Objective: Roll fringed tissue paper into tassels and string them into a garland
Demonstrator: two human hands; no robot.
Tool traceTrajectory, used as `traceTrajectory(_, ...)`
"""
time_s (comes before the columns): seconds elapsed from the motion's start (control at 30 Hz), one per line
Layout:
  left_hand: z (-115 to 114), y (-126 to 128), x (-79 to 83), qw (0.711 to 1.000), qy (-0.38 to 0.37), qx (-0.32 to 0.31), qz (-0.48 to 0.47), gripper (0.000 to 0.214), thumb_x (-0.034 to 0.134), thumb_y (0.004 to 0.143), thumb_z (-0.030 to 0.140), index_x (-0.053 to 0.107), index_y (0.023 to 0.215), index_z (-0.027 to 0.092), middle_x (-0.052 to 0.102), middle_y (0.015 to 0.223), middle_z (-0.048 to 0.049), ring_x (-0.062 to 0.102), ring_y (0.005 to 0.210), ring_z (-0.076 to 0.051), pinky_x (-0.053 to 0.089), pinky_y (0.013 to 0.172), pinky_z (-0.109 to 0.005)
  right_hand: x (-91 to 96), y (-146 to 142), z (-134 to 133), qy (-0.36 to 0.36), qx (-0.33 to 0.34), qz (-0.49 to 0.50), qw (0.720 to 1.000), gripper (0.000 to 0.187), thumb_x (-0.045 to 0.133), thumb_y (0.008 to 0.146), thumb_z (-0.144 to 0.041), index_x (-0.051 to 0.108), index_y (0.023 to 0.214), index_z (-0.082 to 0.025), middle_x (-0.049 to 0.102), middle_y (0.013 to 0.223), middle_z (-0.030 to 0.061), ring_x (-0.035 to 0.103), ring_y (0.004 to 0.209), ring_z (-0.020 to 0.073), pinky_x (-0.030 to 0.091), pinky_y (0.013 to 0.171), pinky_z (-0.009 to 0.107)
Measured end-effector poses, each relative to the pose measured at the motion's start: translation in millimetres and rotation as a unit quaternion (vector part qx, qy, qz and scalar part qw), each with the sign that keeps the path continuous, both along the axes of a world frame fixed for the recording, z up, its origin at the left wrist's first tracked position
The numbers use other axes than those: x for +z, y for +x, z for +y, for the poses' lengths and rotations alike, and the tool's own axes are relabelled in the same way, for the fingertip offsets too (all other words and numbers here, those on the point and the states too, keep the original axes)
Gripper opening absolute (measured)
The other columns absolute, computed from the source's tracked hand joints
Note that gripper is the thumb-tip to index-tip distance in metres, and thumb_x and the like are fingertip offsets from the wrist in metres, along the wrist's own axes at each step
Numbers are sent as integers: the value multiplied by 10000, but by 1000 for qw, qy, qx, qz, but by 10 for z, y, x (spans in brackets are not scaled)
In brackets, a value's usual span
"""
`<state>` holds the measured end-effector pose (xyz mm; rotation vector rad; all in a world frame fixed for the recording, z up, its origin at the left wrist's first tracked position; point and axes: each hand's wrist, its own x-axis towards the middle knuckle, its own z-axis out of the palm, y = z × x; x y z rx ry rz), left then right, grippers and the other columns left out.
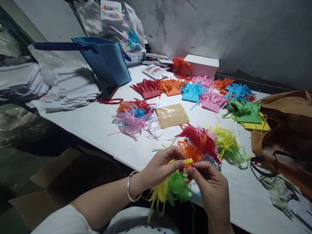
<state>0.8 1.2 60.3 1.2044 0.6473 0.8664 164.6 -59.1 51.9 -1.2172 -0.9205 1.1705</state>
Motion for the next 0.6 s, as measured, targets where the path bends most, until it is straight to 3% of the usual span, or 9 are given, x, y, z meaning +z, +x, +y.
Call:
traceTrajectory(0.3,-39,4,-30,999,50,2,14,113,657,902,238,641,897,126,629,788,-21,602,688,-106,502,650,-217,9,22,-39,43,28,-108,993,170,648,910,-354,715,895,-198,735,790,39,699,609,144,572,588,231)
traceTrajectory(0.43,-35,-24,-5,985,150,17,86,50,624,895,161,664,890,132,656,772,-27,587,665,-94,465,603,-178,-16,3,0,37,34,-97,994,170,680,884,-374,675,947,-216,705,749,3,685,598,133,556,574,212)
traceTrajectory(0.53,-31,-52,10,959,242,17,143,84,599,878,109,673,909,136,683,782,-35,607,667,-100,462,606,-179,13,16,14,27,54,-97,993,218,670,888,-387,650,1043,-234,672,739,-20,653,554,117,538,531,201)
traceTrajectory(0.6,-29,-59,5,942,288,13,174,97,583,877,104,666,912,140,688,779,-35,615,672,-105,465,622,-188,52,43,18,22,83,-130,988,194,622,919,-395,661,1012,-229,658,749,-13,642,556,114,528,525,198)
